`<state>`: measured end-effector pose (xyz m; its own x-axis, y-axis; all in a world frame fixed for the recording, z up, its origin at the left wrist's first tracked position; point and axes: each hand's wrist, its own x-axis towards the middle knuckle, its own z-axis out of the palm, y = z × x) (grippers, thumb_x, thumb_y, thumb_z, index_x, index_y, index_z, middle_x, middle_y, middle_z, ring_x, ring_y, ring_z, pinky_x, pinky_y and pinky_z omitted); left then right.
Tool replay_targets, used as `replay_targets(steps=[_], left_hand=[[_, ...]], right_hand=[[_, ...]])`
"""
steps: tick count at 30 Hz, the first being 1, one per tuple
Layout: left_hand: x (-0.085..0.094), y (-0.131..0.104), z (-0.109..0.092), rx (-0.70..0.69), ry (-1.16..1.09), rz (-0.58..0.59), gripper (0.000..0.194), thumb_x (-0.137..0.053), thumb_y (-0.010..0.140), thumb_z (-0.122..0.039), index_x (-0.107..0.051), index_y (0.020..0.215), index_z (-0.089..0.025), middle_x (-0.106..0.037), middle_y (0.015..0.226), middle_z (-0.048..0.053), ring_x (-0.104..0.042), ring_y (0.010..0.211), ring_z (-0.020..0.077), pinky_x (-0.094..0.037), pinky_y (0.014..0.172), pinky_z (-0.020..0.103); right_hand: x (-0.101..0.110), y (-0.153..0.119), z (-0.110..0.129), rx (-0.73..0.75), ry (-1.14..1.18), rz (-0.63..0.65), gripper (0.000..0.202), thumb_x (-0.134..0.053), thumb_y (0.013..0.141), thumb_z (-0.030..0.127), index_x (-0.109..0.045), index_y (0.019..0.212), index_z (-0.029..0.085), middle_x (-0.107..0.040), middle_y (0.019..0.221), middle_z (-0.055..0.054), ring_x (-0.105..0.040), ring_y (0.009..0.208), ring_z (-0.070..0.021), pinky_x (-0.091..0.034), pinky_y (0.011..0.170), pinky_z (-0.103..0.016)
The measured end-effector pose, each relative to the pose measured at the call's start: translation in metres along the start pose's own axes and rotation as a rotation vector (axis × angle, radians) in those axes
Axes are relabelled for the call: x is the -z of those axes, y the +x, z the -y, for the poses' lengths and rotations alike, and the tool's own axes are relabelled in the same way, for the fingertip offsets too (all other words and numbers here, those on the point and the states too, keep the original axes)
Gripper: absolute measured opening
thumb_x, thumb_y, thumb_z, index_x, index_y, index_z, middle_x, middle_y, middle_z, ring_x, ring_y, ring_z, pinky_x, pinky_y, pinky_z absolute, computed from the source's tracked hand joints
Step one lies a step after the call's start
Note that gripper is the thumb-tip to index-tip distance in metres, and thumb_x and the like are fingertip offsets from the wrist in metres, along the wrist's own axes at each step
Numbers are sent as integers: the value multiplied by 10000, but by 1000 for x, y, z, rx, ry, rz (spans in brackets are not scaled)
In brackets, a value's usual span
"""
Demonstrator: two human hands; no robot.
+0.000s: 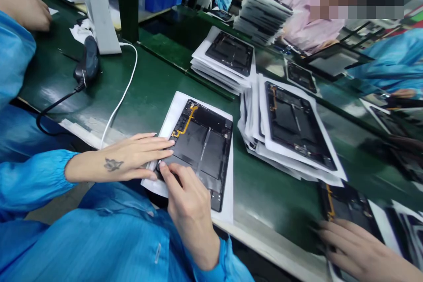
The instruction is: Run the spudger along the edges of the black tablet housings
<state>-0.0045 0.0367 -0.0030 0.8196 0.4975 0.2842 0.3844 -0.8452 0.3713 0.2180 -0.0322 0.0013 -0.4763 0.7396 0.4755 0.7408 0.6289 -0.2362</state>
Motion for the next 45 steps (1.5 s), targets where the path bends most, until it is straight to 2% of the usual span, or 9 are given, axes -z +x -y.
replay_targets(steps=[12,20,27,30,33,36,38,41,45], left_hand=[[3,-1,0,-34,-64,0,508,-528,1036,-324,-446,1490,-112,-407,1590,149,-336,1515,237,-287,1256,446],[8,-2,7,-49,-103,53,529,-486,1054,-317,-366,1544,-157,-353,1623,118,-290,1535,204,-264,1258,406],[9,-3,8,-40,-83,62,525,-467,1063,-352,-367,1545,-169,-356,1623,125,-303,1530,213,-278,1252,422],[9,-8,7,-17,-35,36,556,-486,1053,-373,-350,1555,-175,-361,1621,131,-329,1518,231,-283,1255,450],[5,-16,4,4,22,-83,511,-470,1055,-286,-369,1543,-172,-452,1561,155,-420,1467,251,-377,1207,474],[1,-23,-2,-8,82,-189,439,-418,1024,-107,-477,1457,-152,-599,1409,161,-572,1328,241,-528,1072,423],[1,-26,-6,-51,138,-218,402,-406,1002,-57,-546,1372,-127,-661,1301,161,-640,1229,232,-580,994,387],[1,-26,-9,-124,233,-243,353,-392,1004,-53,-589,1291,-114,-699,1217,156,-685,1143,223,-609,933,355],[-3,-21,-8,-168,281,-243,339,-394,1014,-62,-594,1282,-121,-699,1249,150,-676,1175,228,-613,933,359]], right_hand=[[18,20,13,216,-385,179,268,-419,1018,75,-682,1050,117,-732,911,-81,-538,709,-180,-374,577,-345],[23,25,15,265,-409,244,292,-397,1008,58,-680,1080,66,-661,808,-66,-504,679,-179,-382,588,-337],[23,30,9,274,-372,258,279,-436,982,50,-687,933,159,-666,792,-54,-544,699,-183,-365,559,-332],[31,22,4,170,-258,140,285,-445,1002,83,-673,1159,150,-713,932,-74,-607,785,-178,-449,636,-307],[38,8,8,-98,-78,-200,394,-607,962,154,-612,1349,226,-691,866,-29,-599,719,-161,-470,663,-299],[39,-2,16,-447,328,-494,311,-604,986,278,-675,1289,267,-537,620,38,-485,535,-127,-427,556,-286],[37,-6,18,-554,587,-505,386,-432,1051,442,-750,1138,242,-536,621,10,-518,567,-142,-449,565,-301],[29,-11,17,-467,615,-370,688,-236,1031,622,-785,952,216,-653,783,-65,-608,744,-191,-498,646,-344],[10,-24,17,-172,415,-348,238,-546,1016,318,-728,1085,181,-703,839,-67,-638,778,-198,-523,693,-358]])
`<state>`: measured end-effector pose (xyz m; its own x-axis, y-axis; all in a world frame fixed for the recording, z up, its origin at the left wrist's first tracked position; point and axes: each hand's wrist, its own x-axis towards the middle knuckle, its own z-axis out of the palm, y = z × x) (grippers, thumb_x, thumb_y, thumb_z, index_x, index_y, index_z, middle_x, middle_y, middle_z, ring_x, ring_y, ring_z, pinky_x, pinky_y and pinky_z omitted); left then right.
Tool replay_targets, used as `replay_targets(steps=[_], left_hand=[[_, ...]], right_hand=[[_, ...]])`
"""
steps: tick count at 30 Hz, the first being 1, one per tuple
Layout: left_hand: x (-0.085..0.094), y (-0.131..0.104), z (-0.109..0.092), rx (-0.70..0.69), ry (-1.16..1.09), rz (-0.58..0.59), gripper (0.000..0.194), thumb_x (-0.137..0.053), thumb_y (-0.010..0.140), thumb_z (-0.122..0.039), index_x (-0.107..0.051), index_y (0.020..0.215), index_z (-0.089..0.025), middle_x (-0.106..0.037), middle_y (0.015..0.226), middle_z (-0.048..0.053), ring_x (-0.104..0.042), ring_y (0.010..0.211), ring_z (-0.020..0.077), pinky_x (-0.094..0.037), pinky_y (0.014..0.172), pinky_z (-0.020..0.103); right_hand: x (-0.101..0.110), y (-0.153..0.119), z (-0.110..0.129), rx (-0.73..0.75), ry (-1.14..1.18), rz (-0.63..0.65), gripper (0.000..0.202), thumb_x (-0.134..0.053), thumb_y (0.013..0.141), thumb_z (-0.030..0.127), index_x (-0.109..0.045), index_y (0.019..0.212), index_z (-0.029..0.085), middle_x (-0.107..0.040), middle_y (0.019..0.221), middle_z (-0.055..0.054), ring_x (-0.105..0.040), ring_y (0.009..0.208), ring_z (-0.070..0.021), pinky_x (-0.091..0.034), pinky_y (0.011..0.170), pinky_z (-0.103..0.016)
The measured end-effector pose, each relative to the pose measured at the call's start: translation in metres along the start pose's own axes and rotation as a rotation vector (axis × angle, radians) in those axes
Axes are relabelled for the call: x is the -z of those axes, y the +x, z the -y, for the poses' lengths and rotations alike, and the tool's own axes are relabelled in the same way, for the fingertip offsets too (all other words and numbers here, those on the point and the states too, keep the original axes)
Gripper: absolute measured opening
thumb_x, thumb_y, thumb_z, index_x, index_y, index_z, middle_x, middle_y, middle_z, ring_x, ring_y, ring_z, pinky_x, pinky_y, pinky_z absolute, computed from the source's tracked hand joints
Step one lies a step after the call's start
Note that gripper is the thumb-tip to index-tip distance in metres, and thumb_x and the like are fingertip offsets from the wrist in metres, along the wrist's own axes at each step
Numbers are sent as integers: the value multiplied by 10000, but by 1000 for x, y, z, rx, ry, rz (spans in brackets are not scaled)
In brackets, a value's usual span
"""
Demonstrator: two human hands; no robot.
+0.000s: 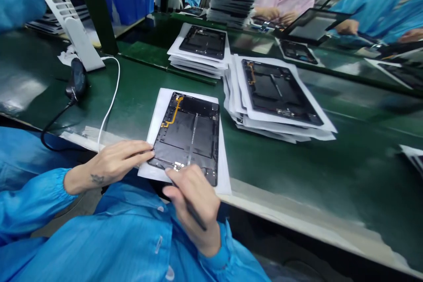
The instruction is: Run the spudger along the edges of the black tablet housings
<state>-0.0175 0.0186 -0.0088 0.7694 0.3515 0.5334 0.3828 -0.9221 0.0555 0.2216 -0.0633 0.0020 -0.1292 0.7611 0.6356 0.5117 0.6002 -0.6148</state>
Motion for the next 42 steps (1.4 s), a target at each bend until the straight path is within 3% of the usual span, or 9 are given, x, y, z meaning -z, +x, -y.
replay_targets(steps=[1,3,8,12,16,19,25,34,42], left_hand=[[-2,0,0,-6,-7,-7,332,-404,1016,-68,-594,1283,-119,-694,1266,150,-667,1197,233,-610,948,369],[-6,0,1,-16,-33,-27,316,-424,1015,-73,-597,1277,-107,-687,1291,148,-654,1225,239,-597,985,385],[-9,-1,0,-6,-76,-45,331,-415,1008,-54,-608,1275,-93,-687,1294,158,-654,1234,238,-591,1003,395],[-6,2,-4,9,-56,-49,322,-408,1006,-38,-620,1246,-70,-696,1266,166,-669,1205,249,-598,981,394],[-2,10,-10,-22,46,-11,307,-387,1029,-75,-640,1203,-59,-711,1222,170,-697,1131,252,-608,939,379],[0,17,-16,-57,152,1,297,-402,1021,-89,-648,1185,-67,-721,1173,176,-715,1060,253,-607,908,384],[-1,22,-30,-63,304,50,332,-445,1001,-144,-607,1261,-16,-697,1167,240,-705,1054,328,-566,909,433],[-2,22,-34,-66,346,35,282,-453,989,-118,-637,1183,-29,-713,1155,228,-719,1054,299,-568,913,415],[0,11,-8,-89,92,-124,261,-419,1017,-72,-667,1098,-80,-747,1167,132,-736,1056,215,-616,911,326]], right_hand=[[-4,-4,-2,65,-55,-1,191,-600,975,192,-708,1131,172,-710,852,-68,-649,797,-202,-534,718,-365],[-12,-10,-5,150,-190,13,320,-629,905,49,-685,1198,168,-722,866,-70,-662,832,-210,-549,752,-376],[-21,-14,-10,216,-373,36,432,-621,900,33,-643,1306,178,-740,889,-79,-676,864,-228,-559,769,-402],[-16,-24,-10,144,-413,-34,464,-614,882,20,-649,1305,209,-712,842,-60,-646,772,-221,-552,733,-419],[-7,-33,-7,72,-349,-92,454,-618,865,14,-679,1256,237,-712,864,-46,-651,759,-220,-553,730,-423],[-1,-22,-5,-1,-210,-108,414,-628,863,7,-702,1200,237,-740,967,-60,-690,866,-239,-567,770,-415],[-4,26,-4,-266,75,96,162,-602,959,155,-748,958,225,-757,880,-35,-695,787,-180,-575,710,-318],[-8,33,-7,-228,68,198,146,-598,962,145,-726,935,209,-735,871,-28,-669,802,-167,-538,721,-297],[-2,38,-4,-101,29,269,166,-594,953,97,-702,961,223,-725,843,-23,-621,792,-183,-517,744,-344]])
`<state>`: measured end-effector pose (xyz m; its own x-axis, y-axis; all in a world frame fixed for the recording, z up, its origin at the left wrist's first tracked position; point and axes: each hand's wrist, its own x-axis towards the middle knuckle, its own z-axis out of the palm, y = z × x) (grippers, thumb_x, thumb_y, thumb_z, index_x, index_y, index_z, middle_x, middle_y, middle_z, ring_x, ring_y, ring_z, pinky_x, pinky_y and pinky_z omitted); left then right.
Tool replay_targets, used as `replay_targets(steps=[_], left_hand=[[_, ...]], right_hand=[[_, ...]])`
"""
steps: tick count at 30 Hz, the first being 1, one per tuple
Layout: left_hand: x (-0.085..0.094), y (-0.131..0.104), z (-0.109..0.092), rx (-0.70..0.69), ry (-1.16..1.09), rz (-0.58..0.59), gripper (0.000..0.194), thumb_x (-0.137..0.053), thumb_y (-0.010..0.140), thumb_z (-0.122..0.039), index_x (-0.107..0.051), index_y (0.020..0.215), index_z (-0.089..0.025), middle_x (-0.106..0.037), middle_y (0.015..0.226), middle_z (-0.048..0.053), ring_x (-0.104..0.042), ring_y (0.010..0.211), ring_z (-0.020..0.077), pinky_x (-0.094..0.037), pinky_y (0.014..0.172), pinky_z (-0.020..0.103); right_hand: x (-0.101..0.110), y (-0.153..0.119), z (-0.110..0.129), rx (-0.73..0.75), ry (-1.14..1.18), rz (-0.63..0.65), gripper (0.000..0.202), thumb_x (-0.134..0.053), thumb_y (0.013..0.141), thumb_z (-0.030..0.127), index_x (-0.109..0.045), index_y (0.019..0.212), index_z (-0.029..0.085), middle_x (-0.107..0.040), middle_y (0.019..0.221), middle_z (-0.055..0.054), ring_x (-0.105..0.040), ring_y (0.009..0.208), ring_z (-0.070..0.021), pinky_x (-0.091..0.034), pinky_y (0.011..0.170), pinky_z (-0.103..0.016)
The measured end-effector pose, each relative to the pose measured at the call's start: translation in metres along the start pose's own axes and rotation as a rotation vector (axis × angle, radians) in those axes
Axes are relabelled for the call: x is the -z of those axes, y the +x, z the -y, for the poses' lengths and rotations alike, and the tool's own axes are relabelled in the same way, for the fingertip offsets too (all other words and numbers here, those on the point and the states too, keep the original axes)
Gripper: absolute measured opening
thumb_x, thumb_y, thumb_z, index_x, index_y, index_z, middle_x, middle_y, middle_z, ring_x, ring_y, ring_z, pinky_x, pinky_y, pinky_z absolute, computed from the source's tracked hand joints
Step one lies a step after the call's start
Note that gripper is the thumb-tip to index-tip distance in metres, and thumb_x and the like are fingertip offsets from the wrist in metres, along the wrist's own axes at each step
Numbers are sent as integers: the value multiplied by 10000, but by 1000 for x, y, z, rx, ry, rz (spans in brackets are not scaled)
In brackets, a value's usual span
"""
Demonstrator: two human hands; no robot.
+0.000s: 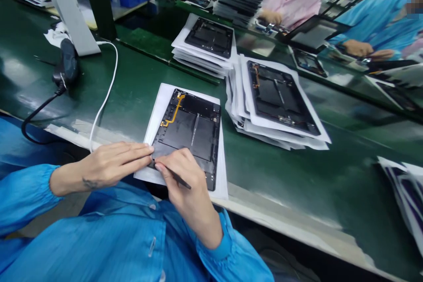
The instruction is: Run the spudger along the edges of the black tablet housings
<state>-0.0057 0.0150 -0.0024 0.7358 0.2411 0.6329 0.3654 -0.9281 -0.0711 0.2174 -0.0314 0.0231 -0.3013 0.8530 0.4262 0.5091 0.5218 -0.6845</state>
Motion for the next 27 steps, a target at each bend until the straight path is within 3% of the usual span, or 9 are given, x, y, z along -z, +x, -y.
replay_targets(steps=[7,14,18,23,27], left_hand=[[5,8,-7,-2,82,64,260,-439,1000,-56,-692,1063,-54,-747,1148,147,-731,1026,238,-616,868,343],[-5,33,-4,-18,-70,238,272,-410,1019,-118,-680,991,-106,-727,991,116,-674,875,219,-565,708,336],[-14,36,-8,-25,-119,195,289,-389,1029,-117,-674,996,-87,-717,982,122,-661,865,214,-564,716,330],[-7,25,0,52,-137,49,313,-362,1023,-64,-675,1021,-83,-736,1066,114,-676,981,207,-567,835,327],[-2,13,7,83,-123,60,288,-386,1008,-53,-666,1071,-86,-739,1104,114,-678,1041,230,-569,821,331]], right_hand=[[19,-30,-1,-77,-102,-81,192,-590,932,42,-679,970,207,-713,898,-39,-671,887,-191,-532,833,-336],[13,-44,1,-58,-145,-163,251,-576,935,17,-678,1059,209,-703,967,-39,-654,933,-172,-520,886,-330],[10,-43,1,-38,-158,-143,256,-590,926,16,-675,1076,206,-709,964,-43,-651,946,-184,-524,877,-344],[4,-28,-2,-44,-25,-153,226,-593,928,32,-695,1001,220,-744,929,-18,-671,898,-175,-546,920,-367],[0,-16,-6,-55,38,-116,204,-604,932,62,-715,972,228,-758,896,-5,-683,839,-168,-560,932,-386]])
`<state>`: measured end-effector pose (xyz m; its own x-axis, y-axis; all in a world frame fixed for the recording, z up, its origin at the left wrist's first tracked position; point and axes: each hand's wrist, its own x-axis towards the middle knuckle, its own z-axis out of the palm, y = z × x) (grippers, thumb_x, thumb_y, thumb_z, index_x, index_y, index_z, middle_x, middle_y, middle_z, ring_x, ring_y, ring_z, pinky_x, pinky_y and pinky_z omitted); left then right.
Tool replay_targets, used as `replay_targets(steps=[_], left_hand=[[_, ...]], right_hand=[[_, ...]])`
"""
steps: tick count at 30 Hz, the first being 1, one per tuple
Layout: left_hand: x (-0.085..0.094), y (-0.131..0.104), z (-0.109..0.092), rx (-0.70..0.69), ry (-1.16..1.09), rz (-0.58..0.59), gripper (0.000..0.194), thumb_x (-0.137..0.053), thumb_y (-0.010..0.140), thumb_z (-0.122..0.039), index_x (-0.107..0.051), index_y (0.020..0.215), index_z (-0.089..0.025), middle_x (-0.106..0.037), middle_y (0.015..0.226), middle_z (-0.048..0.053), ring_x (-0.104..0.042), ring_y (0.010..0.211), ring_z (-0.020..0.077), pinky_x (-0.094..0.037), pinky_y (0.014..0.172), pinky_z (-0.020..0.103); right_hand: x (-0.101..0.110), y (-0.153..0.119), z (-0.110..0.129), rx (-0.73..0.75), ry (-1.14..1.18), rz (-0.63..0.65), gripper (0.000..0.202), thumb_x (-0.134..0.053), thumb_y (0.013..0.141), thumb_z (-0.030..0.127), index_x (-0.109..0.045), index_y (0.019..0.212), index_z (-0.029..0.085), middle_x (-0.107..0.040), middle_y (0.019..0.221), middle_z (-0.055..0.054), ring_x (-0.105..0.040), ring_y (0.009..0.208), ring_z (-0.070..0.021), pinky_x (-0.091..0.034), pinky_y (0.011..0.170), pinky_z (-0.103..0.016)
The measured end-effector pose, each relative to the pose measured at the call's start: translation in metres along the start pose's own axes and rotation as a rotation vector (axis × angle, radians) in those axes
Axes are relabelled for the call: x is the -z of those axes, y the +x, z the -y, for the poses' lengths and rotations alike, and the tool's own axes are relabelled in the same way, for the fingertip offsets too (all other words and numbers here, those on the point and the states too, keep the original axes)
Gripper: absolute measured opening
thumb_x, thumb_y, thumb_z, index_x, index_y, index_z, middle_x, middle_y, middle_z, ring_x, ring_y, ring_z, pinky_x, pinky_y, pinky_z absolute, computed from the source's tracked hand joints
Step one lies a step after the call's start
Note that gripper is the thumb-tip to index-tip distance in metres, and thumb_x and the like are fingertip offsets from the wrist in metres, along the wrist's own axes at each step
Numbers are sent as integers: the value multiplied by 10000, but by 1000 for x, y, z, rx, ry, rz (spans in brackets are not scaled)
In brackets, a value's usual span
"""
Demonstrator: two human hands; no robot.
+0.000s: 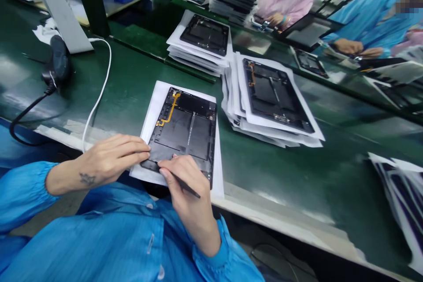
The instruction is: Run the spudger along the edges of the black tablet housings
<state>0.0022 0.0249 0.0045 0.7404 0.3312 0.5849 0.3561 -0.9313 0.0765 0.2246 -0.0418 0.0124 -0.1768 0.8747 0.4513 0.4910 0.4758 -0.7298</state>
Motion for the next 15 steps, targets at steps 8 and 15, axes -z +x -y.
replay_targets(steps=[8,15], left_hand=[[-5,-6,1,-48,3,-44,290,-376,1011,-51,-659,1064,-87,-737,1086,147,-701,1001,228,-586,802,334],[-6,-8,-1,-59,55,-5,187,-499,1006,-106,-668,1085,-83,-725,1139,146,-689,1055,243,-591,869,355]], right_hand=[[1,4,-1,-19,20,38,217,-614,925,73,-736,990,241,-767,885,-4,-684,843,-175,-578,914,-393],[0,10,4,13,-21,82,205,-602,934,85,-729,1004,230,-770,885,-27,-689,814,-195,-575,875,-421]])
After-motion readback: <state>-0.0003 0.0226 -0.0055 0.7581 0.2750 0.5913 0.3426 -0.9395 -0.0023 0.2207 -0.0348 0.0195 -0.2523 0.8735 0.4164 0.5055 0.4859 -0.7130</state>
